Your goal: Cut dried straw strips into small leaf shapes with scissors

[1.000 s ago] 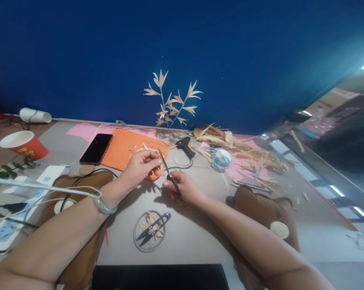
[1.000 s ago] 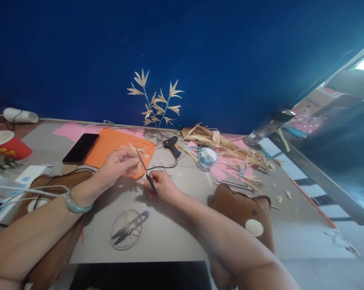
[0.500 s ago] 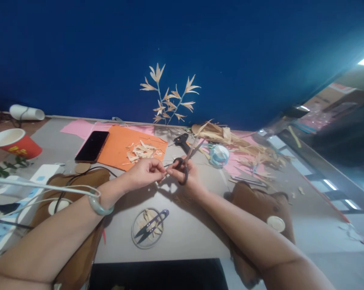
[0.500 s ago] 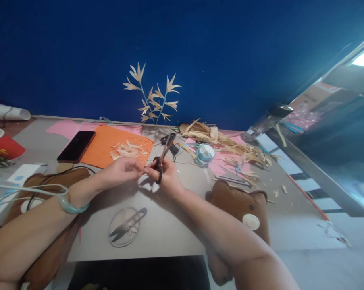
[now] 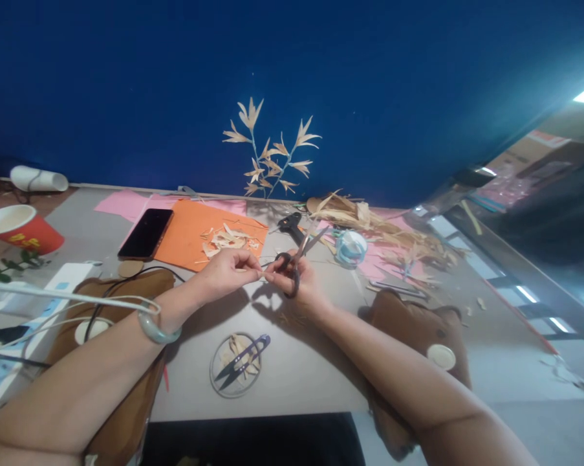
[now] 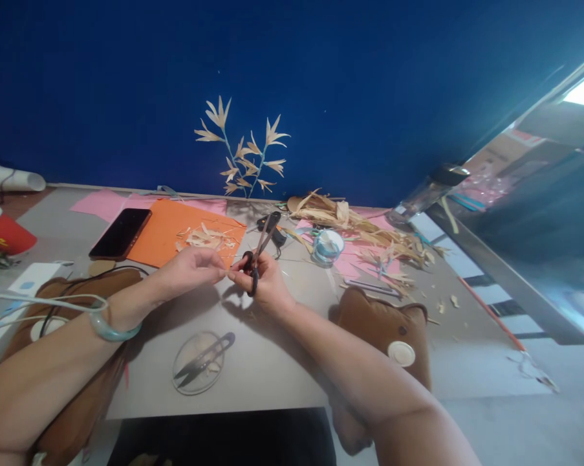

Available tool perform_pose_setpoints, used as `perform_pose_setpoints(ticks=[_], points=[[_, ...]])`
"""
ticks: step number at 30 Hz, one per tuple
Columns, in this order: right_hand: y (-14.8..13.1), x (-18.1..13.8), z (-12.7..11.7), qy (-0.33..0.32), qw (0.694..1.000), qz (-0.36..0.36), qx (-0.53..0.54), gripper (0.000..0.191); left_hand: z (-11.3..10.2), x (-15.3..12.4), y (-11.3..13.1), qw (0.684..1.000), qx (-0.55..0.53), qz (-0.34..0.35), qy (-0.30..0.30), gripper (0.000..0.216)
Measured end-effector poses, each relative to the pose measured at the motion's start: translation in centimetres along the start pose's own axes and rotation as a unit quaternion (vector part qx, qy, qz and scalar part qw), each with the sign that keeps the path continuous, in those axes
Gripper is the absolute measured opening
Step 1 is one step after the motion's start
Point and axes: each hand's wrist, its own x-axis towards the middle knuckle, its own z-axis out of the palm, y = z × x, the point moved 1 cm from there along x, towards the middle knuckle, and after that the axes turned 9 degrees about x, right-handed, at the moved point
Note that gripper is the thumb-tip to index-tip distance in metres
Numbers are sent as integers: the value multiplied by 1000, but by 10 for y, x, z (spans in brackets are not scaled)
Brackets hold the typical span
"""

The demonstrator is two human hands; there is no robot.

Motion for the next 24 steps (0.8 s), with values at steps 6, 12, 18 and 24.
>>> perform_pose_setpoints(ticks=[6, 12, 18, 24], points=[[-1, -2, 2, 0, 1000, 3, -7, 35, 1, -2, 0, 997, -73, -17, 4, 18], [-1, -2, 3, 46, 998, -7, 29, 36, 4, -3, -1, 961, -272, -35, -44, 31], [0, -4, 4, 28, 999, -13, 15, 36, 11, -2, -4, 984, -174, 8, 31, 23], [3, -6, 3, 27, 998, -35, -33, 38, 8, -5, -1, 984, -169, 18, 46, 22]])
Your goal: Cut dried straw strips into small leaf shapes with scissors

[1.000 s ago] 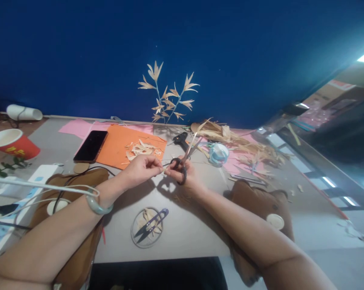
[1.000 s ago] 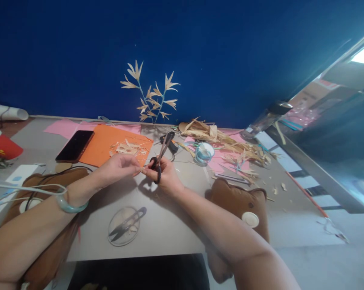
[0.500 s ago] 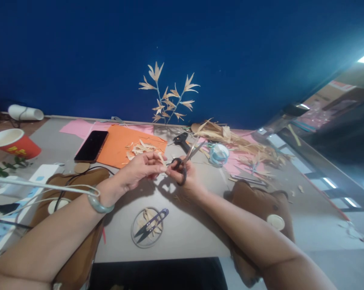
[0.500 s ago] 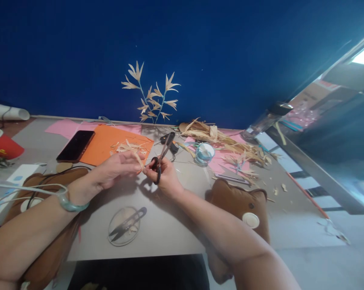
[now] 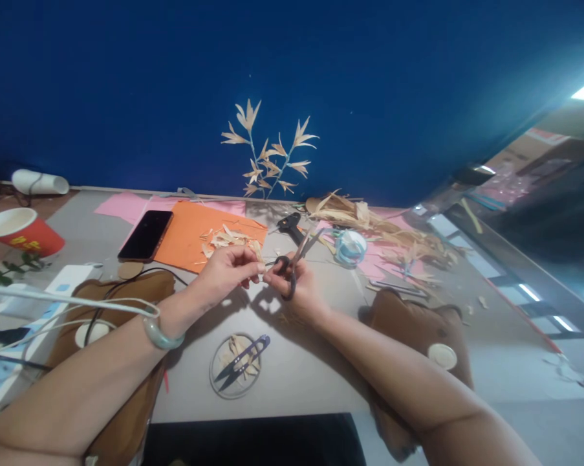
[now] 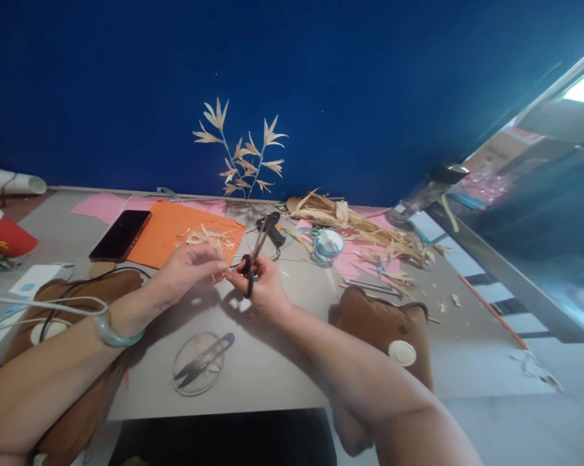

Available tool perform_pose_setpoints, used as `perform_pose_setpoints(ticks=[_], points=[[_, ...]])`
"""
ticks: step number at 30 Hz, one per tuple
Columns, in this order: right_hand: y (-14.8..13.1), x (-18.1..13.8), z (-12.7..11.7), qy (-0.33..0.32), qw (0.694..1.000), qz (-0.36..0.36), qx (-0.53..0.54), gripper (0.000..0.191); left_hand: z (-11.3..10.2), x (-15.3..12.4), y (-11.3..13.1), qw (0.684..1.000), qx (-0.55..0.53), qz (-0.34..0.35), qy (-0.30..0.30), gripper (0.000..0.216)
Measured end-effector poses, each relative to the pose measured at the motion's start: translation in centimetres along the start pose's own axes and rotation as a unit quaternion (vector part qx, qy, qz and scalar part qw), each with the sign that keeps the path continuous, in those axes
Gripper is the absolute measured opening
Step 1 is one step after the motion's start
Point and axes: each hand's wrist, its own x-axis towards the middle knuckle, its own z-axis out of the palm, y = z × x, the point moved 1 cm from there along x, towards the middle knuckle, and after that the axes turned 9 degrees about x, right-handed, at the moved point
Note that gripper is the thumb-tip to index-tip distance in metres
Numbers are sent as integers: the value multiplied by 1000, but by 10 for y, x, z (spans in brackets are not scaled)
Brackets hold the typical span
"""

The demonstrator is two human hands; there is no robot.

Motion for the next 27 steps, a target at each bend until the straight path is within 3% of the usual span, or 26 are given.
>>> perform_pose_setpoints(ticks=[4, 9, 15, 27], points=[[0, 1, 0, -66, 996, 18, -65, 41, -5, 0, 6, 997, -48, -34, 54, 26], [-2, -2, 2, -145, 981, 72, -110, 45, -7, 3, 11, 991, -70, -2, 110, 27], [4, -5, 2, -147, 975, 117, -116, 46, -8, 3, 11, 992, -62, 23, 109, 24], [5, -3, 2, -135, 977, 130, -104, 44, -10, 3, 10, 990, -59, 45, 116, 22]])
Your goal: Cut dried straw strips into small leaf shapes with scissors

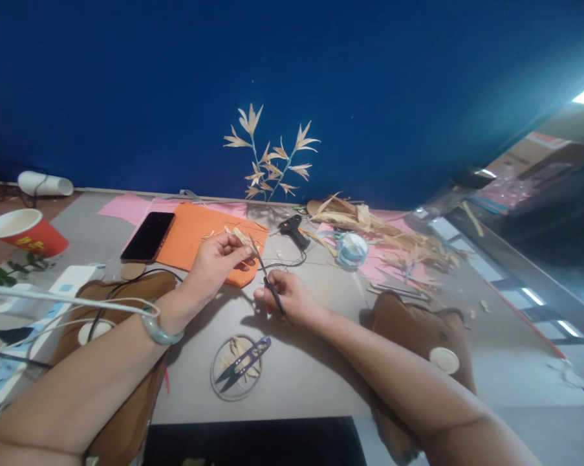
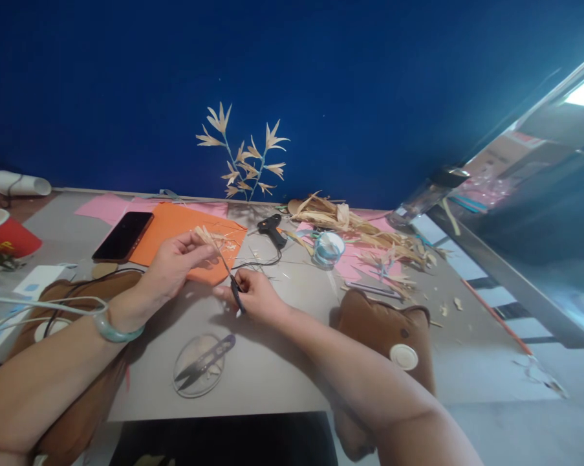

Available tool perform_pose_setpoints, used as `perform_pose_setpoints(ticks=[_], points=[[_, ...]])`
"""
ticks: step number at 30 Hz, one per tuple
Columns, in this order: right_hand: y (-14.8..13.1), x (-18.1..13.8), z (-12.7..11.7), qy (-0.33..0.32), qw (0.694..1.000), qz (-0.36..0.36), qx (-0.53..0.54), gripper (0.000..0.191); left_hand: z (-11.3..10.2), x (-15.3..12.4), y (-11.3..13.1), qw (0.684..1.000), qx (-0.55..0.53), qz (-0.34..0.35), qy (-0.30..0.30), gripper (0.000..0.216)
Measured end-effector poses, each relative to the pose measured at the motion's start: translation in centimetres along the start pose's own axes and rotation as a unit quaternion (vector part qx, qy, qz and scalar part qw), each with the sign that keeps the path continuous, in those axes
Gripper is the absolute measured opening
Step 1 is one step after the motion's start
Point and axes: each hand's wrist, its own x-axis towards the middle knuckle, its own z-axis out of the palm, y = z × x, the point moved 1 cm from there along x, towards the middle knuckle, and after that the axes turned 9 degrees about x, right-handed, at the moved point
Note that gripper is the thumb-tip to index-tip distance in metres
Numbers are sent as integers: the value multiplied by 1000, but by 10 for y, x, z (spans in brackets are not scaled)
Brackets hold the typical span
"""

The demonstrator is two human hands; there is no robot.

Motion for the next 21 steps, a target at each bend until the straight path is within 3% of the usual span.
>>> perform_pose_setpoints(ticks=[6, 21], points=[[6, 3, -3, 9, 1000, 11, -6, 43, 1, -1, 2, 1000, -11, -6, 3, 23], [10, 7, -4, 46, 998, -39, 15, 47, 1, 1, 0, 999, -32, -39, 7, 24]])
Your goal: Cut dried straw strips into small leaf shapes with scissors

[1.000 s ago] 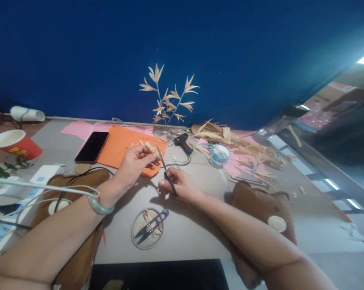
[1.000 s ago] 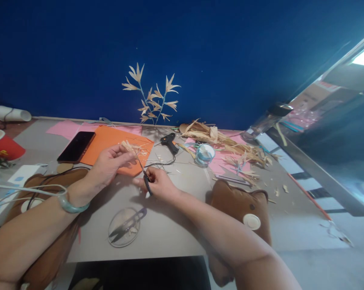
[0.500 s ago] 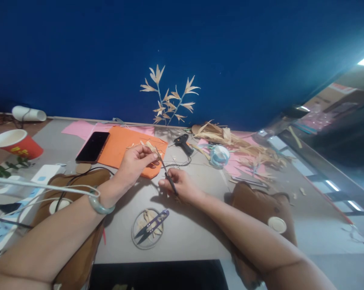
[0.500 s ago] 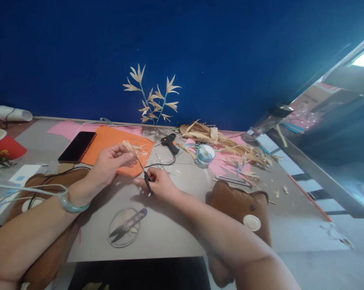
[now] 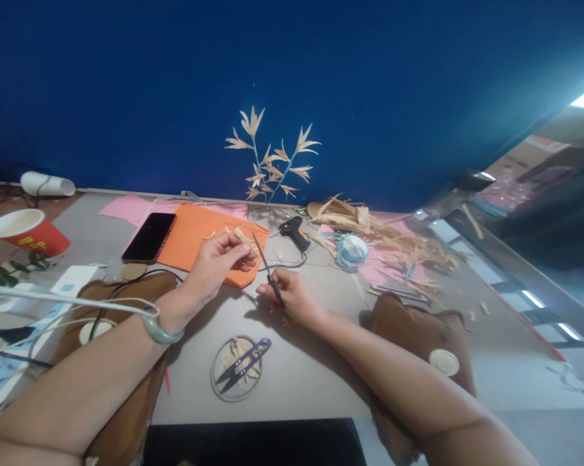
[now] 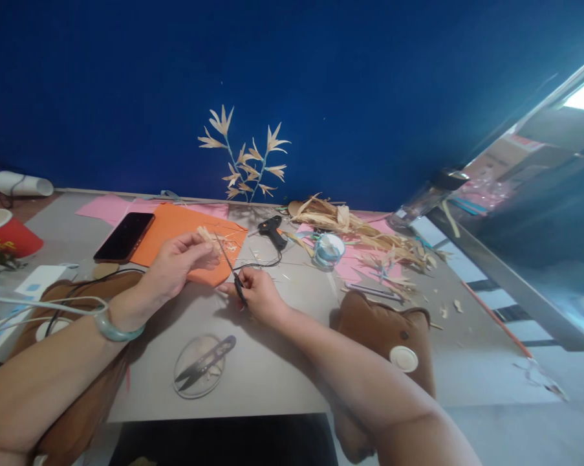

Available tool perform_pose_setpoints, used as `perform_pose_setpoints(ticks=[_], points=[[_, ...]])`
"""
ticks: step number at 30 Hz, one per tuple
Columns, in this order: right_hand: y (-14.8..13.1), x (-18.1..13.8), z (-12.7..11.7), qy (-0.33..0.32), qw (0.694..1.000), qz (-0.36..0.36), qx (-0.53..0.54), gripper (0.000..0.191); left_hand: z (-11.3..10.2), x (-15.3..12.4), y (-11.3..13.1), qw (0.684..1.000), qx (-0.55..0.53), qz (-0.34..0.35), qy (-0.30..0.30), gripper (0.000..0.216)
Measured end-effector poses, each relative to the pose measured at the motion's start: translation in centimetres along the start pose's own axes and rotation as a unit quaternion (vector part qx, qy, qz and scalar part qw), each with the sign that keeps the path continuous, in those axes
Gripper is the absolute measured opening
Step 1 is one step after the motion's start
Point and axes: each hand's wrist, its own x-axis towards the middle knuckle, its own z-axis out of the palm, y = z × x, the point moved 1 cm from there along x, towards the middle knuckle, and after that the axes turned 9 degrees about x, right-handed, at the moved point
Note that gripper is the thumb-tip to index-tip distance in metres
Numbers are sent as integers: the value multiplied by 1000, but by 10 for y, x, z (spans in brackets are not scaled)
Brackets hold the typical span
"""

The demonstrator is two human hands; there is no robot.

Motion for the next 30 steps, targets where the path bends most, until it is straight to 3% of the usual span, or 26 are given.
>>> perform_pose_setpoints(ticks=[11, 17, 30], points=[[-28, -8, 3, -92, 994, 60, 21, 54, 2, -3, -1, 990, 91, 23, -107, 23], [-23, -8, 2, -91, 994, 60, 9, 51, 2, -4, -3, 985, 121, -26, -118, 20], [-17, -5, 0, -72, 995, 68, 11, 45, 2, -3, -3, 986, 118, -18, -117, 17]])
